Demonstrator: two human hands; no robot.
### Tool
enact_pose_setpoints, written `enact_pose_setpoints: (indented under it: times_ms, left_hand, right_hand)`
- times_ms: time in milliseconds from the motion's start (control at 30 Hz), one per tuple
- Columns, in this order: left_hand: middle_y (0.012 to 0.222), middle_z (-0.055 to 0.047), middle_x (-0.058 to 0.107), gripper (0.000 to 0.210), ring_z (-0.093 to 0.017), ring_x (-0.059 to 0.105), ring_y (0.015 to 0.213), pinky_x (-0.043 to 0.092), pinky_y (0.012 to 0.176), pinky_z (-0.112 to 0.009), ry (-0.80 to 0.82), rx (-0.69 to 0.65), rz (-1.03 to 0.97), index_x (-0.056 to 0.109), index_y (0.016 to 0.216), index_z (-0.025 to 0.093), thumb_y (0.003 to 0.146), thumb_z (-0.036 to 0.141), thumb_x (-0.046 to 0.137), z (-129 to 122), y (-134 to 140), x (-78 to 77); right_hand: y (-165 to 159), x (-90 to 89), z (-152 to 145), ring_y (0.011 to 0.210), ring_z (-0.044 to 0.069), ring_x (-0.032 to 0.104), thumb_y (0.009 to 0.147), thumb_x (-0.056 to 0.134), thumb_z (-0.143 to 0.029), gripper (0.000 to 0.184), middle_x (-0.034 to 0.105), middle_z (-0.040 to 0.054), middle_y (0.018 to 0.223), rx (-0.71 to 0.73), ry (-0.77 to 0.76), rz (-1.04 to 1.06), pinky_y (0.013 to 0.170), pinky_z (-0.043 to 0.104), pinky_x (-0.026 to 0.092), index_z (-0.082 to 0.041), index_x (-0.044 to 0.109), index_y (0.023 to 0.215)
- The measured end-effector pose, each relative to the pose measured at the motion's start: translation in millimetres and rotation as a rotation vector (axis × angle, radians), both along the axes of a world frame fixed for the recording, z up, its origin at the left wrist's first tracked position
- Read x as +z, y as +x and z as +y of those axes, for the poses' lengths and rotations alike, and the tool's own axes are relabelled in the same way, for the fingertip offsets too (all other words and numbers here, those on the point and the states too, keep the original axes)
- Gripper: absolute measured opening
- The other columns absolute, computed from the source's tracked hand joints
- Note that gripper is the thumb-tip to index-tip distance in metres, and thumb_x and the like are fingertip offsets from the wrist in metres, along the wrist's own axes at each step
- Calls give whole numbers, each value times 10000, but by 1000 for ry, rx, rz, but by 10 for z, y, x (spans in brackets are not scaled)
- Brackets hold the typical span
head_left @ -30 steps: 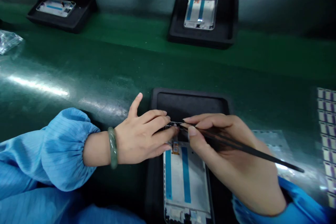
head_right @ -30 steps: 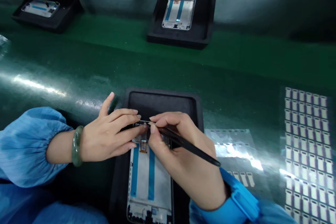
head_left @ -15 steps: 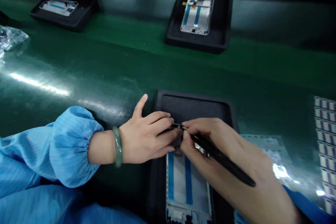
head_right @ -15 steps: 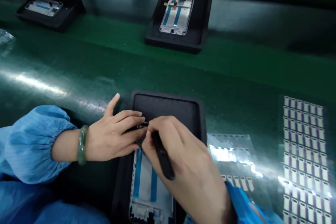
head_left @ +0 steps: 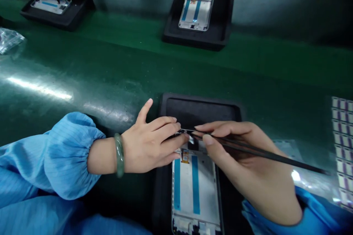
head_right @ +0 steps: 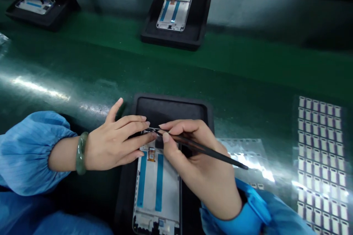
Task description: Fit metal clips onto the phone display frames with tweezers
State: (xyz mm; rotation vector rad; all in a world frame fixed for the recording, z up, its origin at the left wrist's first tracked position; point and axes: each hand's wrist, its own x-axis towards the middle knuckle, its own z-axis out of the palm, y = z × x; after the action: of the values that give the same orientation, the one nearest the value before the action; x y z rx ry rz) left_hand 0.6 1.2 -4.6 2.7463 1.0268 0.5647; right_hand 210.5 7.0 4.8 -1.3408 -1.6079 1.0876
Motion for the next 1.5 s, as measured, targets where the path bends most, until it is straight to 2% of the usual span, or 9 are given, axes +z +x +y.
enact_pose_setpoints:
  times_ms: [300, 467, 767, 933, 1067, 1167, 1267, 1367, 1500]
  left_hand:
    - [1156, -100, 662, 304, -226, 571, 1176, 78, 1165, -650, -2, 3, -7, 590, 1206, 142, 983, 283, 441, -6, 8, 16]
    - [1167, -112, 657, 310, -230, 572, 1176, 102, 1160, -654, -9, 2, -1, 589, 1208, 133, 985, 286, 438, 0, 4, 21]
    - [1117, -104, 671, 308, -230, 577, 1173, 114, 1169, -636, 10, -5, 1, 607, 1170, 128, 990, 287, 414, 8, 0, 20]
    - [1145, -108, 662, 311, -238, 574, 1178, 128, 1157, -658, -3, -11, 17, 594, 1201, 123, 985, 272, 427, 13, 0, 30]
    - [1109, -113, 672, 303, -240, 585, 1162, 149, 1154, -662, 4, -9, 7, 604, 1171, 119, 982, 278, 429, 10, 6, 44]
    - [1107, -113, 670, 304, -240, 588, 1156, 157, 1152, -663, 4, -18, 5, 608, 1167, 131, 981, 281, 420, 13, 1, 45]
    - [1112, -111, 666, 305, -239, 589, 1152, 150, 1151, -668, 5, -22, 3, 610, 1163, 139, 982, 282, 410, 20, -8, 42]
    - [1115, -115, 665, 309, -239, 588, 1152, 152, 1147, -672, 4, -18, 9, 602, 1177, 129, 982, 278, 414, 23, -9, 41]
    - [1112, -117, 665, 310, -241, 587, 1149, 151, 1144, -676, 5, -21, 16, 597, 1184, 121, 981, 279, 424, 16, -3, 45]
  right_hand:
    - [-12, -12, 5, 861, 197, 700, 825, 676, -284, 137, 706, 19, 925, -1, 35, -73, 716, 335, 596, -266, 550, 874]
    - [4, -19, 0, 860, 172, 701, 831, 673, -261, 140, 703, 13, 942, 10, 9, -57, 723, 296, 588, -264, 543, 881]
    - [-66, -22, 46, 897, 204, 699, 823, 663, -263, 131, 703, 12, 933, 50, 144, -156, 769, 360, 583, -274, 566, 909]
    - [-58, -7, 30, 866, 167, 699, 841, 657, -248, 122, 693, -5, 930, -4, 81, -80, 751, 311, 581, -275, 552, 899]
    - [-73, -25, 33, 908, 181, 695, 841, 652, -238, 137, 694, 0, 948, 36, 164, -155, 781, 327, 576, -282, 554, 926]
    - [-105, -24, 54, 798, 178, 708, 848, 638, -249, 124, 699, -2, 917, 42, 254, -269, 688, 319, 583, -281, 569, 946]
    - [-126, -6, 68, 689, 157, 701, 855, 629, -267, 95, 700, -8, 887, 19, 259, -323, 612, 297, 578, -269, 576, 935]
    - [-121, 9, 62, 737, 158, 710, 860, 629, -271, 83, 689, -9, 893, -10, 227, -285, 633, 280, 584, -273, 581, 928]
    - [-97, 11, 46, 698, 147, 703, 845, 646, -256, 86, 690, -9, 877, -43, 267, -324, 603, 262, 579, -267, 590, 910]
